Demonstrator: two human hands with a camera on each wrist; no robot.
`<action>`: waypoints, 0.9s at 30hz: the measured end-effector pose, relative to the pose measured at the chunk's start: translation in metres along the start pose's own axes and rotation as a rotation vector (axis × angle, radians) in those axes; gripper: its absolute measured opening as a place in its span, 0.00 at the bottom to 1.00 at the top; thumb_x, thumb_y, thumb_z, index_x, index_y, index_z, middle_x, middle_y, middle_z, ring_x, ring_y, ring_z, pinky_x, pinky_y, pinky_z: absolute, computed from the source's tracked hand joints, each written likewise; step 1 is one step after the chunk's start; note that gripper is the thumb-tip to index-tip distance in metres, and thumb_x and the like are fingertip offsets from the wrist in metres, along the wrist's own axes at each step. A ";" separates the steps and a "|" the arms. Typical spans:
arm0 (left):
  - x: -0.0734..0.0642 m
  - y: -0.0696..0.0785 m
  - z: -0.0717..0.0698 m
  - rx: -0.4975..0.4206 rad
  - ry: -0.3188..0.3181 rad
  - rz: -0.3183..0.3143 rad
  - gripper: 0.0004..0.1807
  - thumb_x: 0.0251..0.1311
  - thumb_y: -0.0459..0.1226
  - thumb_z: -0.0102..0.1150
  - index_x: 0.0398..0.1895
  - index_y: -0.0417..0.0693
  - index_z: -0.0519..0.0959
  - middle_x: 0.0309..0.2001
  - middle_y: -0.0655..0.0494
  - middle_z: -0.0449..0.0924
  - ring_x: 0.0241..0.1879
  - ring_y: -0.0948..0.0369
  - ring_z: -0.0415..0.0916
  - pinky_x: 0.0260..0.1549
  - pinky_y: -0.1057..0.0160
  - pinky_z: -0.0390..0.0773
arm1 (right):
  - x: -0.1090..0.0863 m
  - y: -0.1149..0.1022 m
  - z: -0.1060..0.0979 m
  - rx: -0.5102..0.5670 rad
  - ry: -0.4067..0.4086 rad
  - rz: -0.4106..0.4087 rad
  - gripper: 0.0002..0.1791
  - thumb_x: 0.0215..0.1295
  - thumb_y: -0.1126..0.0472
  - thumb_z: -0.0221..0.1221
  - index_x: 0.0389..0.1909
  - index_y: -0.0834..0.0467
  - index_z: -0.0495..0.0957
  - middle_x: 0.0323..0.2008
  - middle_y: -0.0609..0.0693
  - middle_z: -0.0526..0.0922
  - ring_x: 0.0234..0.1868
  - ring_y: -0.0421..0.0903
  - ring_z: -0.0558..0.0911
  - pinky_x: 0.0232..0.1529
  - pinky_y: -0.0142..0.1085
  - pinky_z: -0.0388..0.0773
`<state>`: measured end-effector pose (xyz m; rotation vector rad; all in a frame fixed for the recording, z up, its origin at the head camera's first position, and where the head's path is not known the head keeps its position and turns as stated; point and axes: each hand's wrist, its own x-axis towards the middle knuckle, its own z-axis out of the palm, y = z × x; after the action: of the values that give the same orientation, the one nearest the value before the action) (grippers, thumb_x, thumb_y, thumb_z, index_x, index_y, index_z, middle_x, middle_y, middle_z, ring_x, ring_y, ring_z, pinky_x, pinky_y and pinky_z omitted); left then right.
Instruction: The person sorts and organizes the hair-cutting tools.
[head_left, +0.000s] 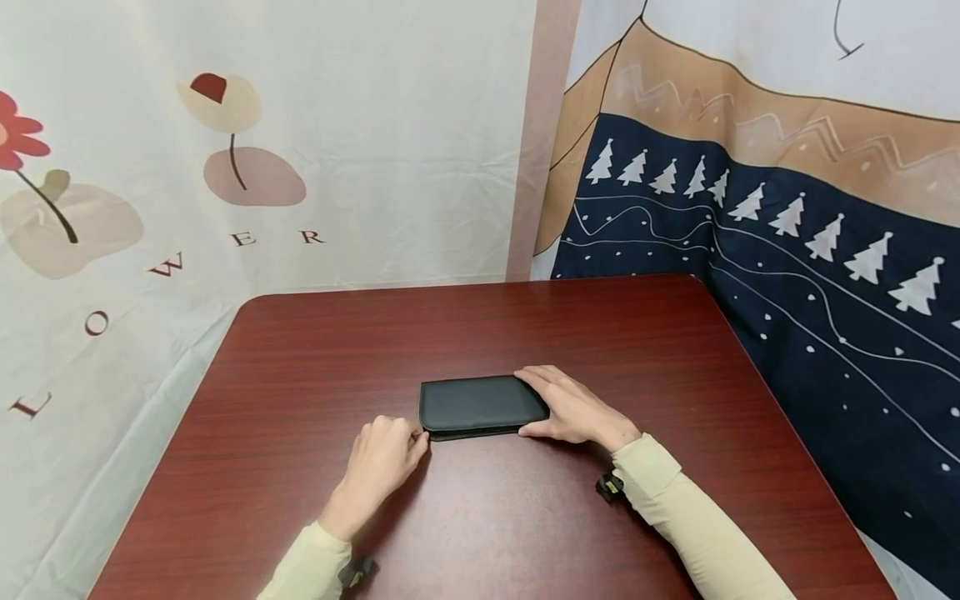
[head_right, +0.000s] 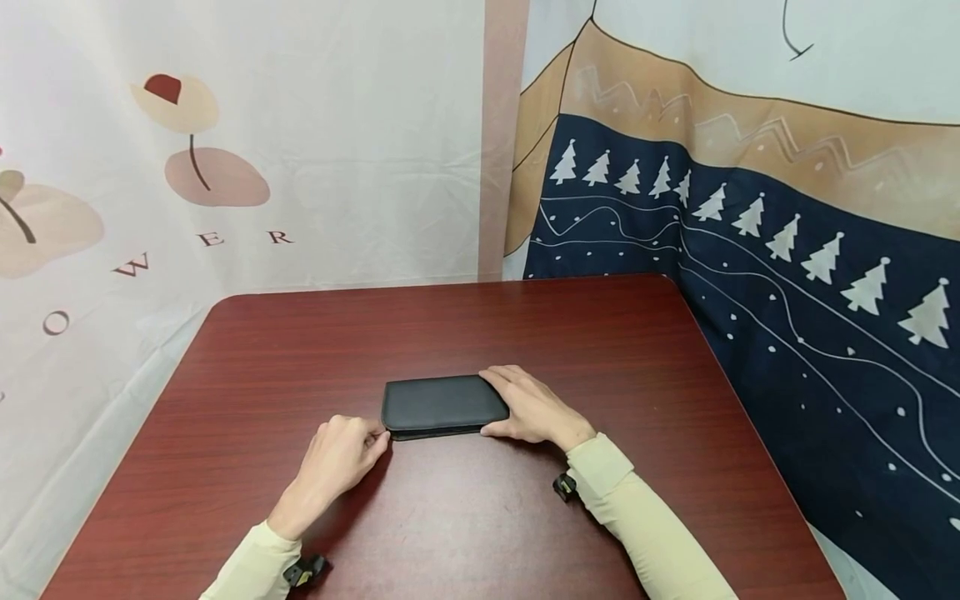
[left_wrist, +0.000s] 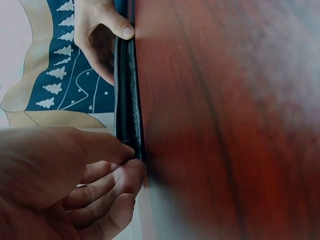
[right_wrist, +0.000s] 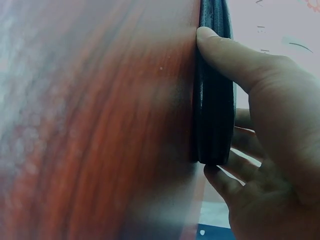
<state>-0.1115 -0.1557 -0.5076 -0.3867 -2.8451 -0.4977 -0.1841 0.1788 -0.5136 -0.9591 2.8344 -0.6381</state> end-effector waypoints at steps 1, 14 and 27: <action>0.001 -0.001 0.000 0.001 -0.002 -0.003 0.22 0.65 0.34 0.76 0.14 0.56 0.78 0.14 0.63 0.69 0.18 0.57 0.73 0.19 0.53 0.78 | 0.000 0.000 0.000 0.001 0.000 -0.001 0.52 0.67 0.43 0.80 0.85 0.59 0.69 0.82 0.60 0.75 0.83 0.58 0.74 0.83 0.56 0.75; 0.012 -0.017 -0.002 -0.012 -0.022 -0.021 0.19 0.66 0.34 0.77 0.18 0.54 0.82 0.17 0.59 0.76 0.21 0.51 0.81 0.22 0.48 0.83 | 0.000 -0.001 -0.001 -0.002 -0.006 -0.014 0.52 0.67 0.44 0.80 0.85 0.60 0.68 0.81 0.60 0.75 0.83 0.58 0.73 0.83 0.56 0.75; 0.030 -0.030 -0.003 0.005 -0.017 0.034 0.21 0.68 0.35 0.77 0.17 0.52 0.80 0.17 0.56 0.76 0.20 0.54 0.76 0.23 0.50 0.82 | 0.000 0.000 -0.002 -0.001 -0.013 -0.018 0.52 0.68 0.44 0.80 0.85 0.60 0.68 0.82 0.59 0.74 0.83 0.59 0.73 0.83 0.57 0.74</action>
<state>-0.1480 -0.1771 -0.5062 -0.4395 -2.8506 -0.4824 -0.1841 0.1795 -0.5116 -0.9864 2.8188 -0.6299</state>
